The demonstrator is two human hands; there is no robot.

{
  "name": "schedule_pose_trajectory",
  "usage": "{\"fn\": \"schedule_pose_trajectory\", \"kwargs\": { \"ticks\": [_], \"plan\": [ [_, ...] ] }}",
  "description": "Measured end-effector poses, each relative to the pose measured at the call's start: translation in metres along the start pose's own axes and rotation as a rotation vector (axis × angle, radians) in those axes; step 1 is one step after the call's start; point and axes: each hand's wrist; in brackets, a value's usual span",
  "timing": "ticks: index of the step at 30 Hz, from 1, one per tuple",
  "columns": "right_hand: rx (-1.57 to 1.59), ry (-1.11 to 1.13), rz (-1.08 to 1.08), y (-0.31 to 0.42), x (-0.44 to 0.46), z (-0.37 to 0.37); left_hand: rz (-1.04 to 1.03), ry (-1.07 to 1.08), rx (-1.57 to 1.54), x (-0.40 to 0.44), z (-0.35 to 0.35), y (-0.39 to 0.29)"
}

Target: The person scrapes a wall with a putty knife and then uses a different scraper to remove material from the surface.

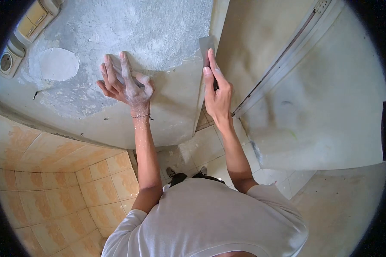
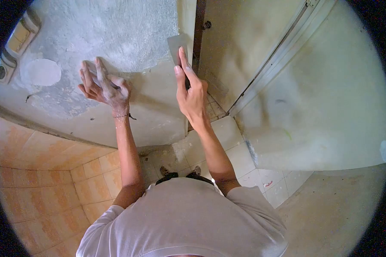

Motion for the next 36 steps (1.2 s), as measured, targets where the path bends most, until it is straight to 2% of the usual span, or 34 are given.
{"fn": "schedule_pose_trajectory", "kwargs": {
  "ticks": [5, 7, 11, 13, 18, 20, 21, 23, 26, 30, 32, 33, 35, 36],
  "plan": [
    [0.083, 0.088, -0.119, -0.020, -0.002, 0.001, 0.002, 0.003, 0.000, -0.003, 0.002, 0.000],
    [0.192, 0.164, -0.403, 0.003, 0.022, 0.010, -0.012, -0.005, -0.009, -0.002, 0.001, 0.000],
    [0.244, 0.178, -0.368, -0.005, 0.021, 0.012, 0.002, 0.001, 0.001, -0.002, 0.001, 0.001],
    [0.227, 0.155, -0.120, -0.027, -0.001, 0.008, -0.015, -0.006, 0.000, -0.001, 0.002, 0.000],
    [0.232, 0.142, -0.102, 0.001, 0.025, 0.021, -0.007, 0.005, -0.001, -0.002, 0.003, -0.001],
    [0.244, 0.205, -0.323, 0.016, 0.032, 0.025, 0.007, 0.004, 0.004, -0.002, 0.003, -0.001],
    [0.223, 0.165, -0.081, -0.002, 0.027, 0.022, 0.002, 0.006, 0.009, -0.002, 0.003, -0.001],
    [0.192, 0.189, -0.118, -0.027, 0.000, 0.019, 0.001, 0.005, 0.017, -0.001, 0.002, 0.000],
    [0.171, 0.199, -0.195, -0.013, 0.000, 0.023, -0.011, 0.003, 0.002, -0.001, 0.003, -0.002],
    [0.232, 0.162, -0.074, 0.001, 0.025, 0.023, 0.006, 0.006, 0.010, -0.001, 0.002, -0.002],
    [0.110, 0.158, -0.060, -0.007, 0.004, 0.020, 0.000, 0.004, 0.021, 0.000, 0.001, 0.000],
    [0.078, 0.202, -0.101, -0.021, -0.016, 0.023, -0.007, -0.002, 0.013, 0.000, 0.001, -0.001],
    [-0.037, 0.288, -0.388, -0.058, -0.060, 0.024, -0.005, -0.009, 0.017, -0.001, 0.003, -0.001],
    [-0.038, 0.296, -0.390, -0.059, -0.075, 0.029, -0.012, -0.011, 0.007, -0.001, 0.003, -0.002]
  ]
}}
Point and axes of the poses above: each hand's wrist, its own x-axis towards the middle knuckle, its own z-axis out of the back of the hand, y = z × x, and after that the axes turned 8 degrees about -z, right-handed
